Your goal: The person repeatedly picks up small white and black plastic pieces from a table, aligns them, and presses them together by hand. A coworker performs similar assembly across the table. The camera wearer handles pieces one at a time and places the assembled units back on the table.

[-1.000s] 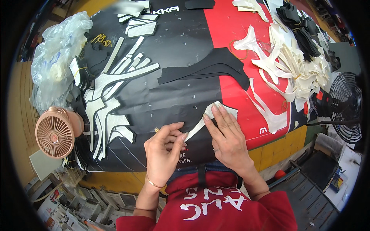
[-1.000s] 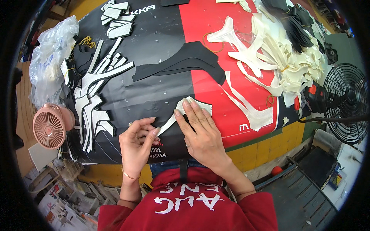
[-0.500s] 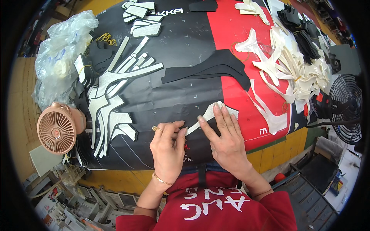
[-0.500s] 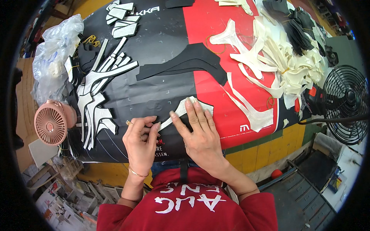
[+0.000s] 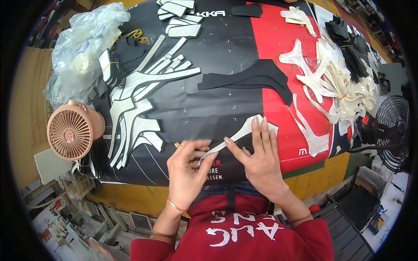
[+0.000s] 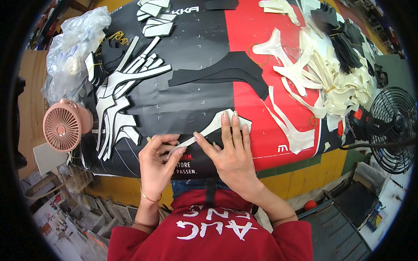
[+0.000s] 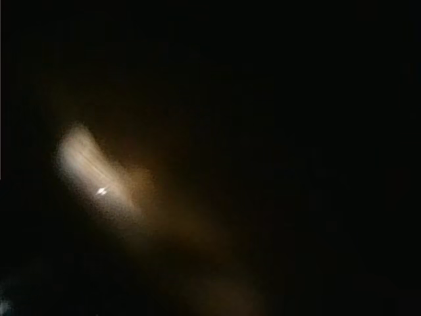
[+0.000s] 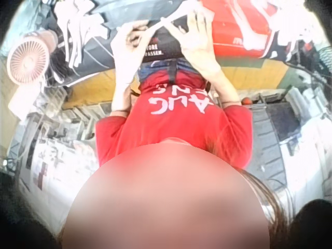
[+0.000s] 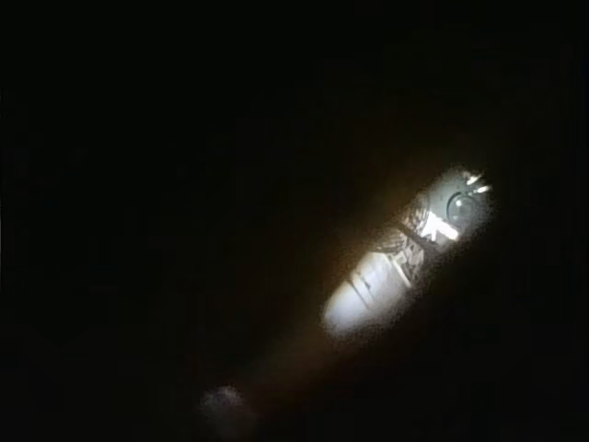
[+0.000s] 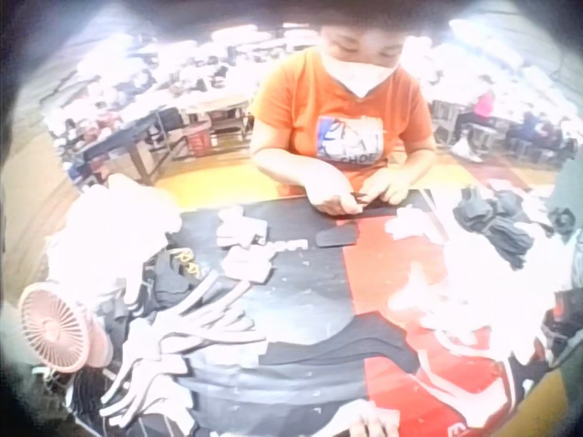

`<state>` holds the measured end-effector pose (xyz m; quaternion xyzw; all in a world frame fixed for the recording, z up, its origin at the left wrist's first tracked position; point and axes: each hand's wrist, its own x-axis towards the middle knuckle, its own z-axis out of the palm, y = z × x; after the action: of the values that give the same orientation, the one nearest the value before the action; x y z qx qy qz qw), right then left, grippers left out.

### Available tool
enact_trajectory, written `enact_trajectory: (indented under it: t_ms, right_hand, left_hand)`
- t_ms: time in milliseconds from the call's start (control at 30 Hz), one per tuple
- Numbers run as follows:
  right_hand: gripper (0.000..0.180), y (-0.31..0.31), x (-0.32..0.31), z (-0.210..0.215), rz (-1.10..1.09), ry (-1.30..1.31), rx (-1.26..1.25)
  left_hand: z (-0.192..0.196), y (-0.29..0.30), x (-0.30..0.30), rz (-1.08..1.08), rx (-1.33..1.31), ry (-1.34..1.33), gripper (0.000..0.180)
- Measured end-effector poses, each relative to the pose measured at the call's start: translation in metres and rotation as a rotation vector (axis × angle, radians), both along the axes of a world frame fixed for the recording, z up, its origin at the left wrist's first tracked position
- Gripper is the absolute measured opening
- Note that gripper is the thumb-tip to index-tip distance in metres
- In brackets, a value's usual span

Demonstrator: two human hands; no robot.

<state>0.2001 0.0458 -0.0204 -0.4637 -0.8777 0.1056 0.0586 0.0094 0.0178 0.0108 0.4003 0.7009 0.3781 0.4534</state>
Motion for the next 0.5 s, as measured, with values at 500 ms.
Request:
enact_trajectory:
  t_ms: [500]
  right_hand:
    - [0.058, 0.001, 0.000, 0.001, 0.011, -0.009, -0.011]
  left_hand:
    - [-0.006, -0.020, -0.006, 0.279, -0.051, -0.083, 0.021]
